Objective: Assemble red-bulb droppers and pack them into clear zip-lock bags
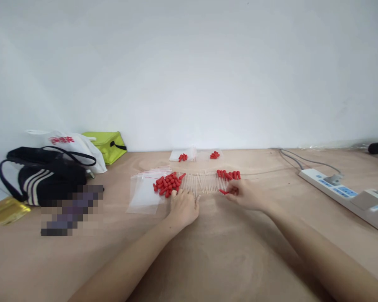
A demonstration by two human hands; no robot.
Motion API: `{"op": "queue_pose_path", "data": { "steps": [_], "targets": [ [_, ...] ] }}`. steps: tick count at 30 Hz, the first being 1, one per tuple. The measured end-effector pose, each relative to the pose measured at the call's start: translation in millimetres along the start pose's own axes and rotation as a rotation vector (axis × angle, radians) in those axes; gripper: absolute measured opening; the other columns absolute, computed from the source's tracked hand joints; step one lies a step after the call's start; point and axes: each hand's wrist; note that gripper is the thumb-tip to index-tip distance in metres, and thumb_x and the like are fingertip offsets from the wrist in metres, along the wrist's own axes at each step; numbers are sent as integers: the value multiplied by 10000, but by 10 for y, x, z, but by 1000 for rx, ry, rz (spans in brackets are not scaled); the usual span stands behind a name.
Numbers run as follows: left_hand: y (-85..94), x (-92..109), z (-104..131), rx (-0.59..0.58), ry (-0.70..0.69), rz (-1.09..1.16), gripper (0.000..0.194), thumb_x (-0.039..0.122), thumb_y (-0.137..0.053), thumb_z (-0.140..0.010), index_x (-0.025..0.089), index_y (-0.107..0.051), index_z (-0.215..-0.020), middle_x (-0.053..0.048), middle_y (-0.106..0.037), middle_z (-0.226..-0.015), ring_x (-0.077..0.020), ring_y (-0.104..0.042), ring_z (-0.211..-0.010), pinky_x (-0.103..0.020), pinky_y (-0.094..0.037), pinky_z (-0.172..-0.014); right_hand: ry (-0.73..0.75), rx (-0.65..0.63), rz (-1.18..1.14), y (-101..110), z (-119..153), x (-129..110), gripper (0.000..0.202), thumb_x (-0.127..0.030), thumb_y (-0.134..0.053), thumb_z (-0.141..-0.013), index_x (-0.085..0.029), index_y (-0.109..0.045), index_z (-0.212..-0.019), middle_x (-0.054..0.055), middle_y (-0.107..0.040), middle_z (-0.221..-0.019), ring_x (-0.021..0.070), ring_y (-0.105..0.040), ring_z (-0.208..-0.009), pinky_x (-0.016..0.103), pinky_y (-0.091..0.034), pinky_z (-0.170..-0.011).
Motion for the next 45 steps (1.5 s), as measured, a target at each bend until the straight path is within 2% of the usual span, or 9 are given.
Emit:
{"op": "queue_pose_path", "data": {
  "steps": [5,9,12,15,26,29,32,39,45],
  "targets": [
    [-31,-44,87,9,-69,-17,155,166,-416,-806,124,-561,-766,-108,-600,-825,-273,-510,-823,-385,-343,-695,202,161,-110,-539,-33,-67,102,-97,-503,-649,-169,-547,-707,31,-580,-729,137,-524,-678,242,-396,-614],
    [-103,-185,139,92,-171,110,110,150,-419,-832,138,-521,-792,-64,-594,-807,-218,-513,-765,-330,-360,-667,268,225,-219,-728,2,-82,230,-92,-479,-707,-158,-557,-914,41,-552,-780,123,-505,-647,249,-420,-604],
    [-166,-282,143,170,-270,193,118,166,-398,-849,156,-495,-784,-36,-582,-757,-185,-515,-710,-300,-367,-651,328,255,-297,-754,22,-98,311,-81,-453,-748,-178,-546,-1029,62,-550,-866,136,-530,-739,273,-444,-676],
    [-197,-312,140,208,-329,235,137,163,-368,-855,166,-482,-778,-25,-571,-729,-171,-516,-681,-282,-373,-630,369,275,-351,-760,25,-116,283,-82,-441,-771,-202,-579,-988,62,-555,-872,151,-537,-807,294,-451,-721],
    [-255,-345,115,262,-385,295,140,170,-384,-859,167,-493,-772,-15,-584,-711,-156,-502,-638,-271,-377,-623,351,265,-395,-755,32,-131,194,-132,-487,-772,-194,-605,-913,61,-564,-863,135,-546,-735,275,-470,-658],
    [-288,-368,108,277,-399,372,149,194,-396,-863,164,-508,-769,-18,-597,-720,-156,-504,-657,-275,-388,-643,348,269,-419,-763,26,-141,144,-208,-548,-757,-182,-604,-887,64,-577,-874,121,-542,-674,254,-467,-598],
    [-296,-382,99,273,-419,481,171,210,-384,-873,163,-532,-801,-20,-619,-741,-148,-533,-676,-272,-399,-657,361,303,-445,-783,8,-150,127,-249,-551,-767,-185,-612,-859,54,-599,-836,128,-559,-700,250,-469,-609],
    [-293,-379,80,278,-479,623,205,214,-386,-868,178,-587,-852,-28,-663,-781,-142,-593,-709,-276,-423,-680,434,381,-473,-801,-1,-156,161,-261,-493,-812,-200,-620,-891,58,-618,-821,140,-585,-743,270,-482,-657],
    [-307,-358,120,316,-495,593,219,203,-386,-859,172,-596,-801,-30,-659,-713,-139,-592,-654,-274,-424,-660,530,343,-420,-753,22,-160,182,-249,-449,-834,-202,-621,-871,54,-616,-781,133,-575,-710,258,-478,-636]
  ]
}}
Point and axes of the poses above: each hand's wrist, its own z-axis away from the middle knuckle, its own y-axis out of the back of the hand, x = y × z
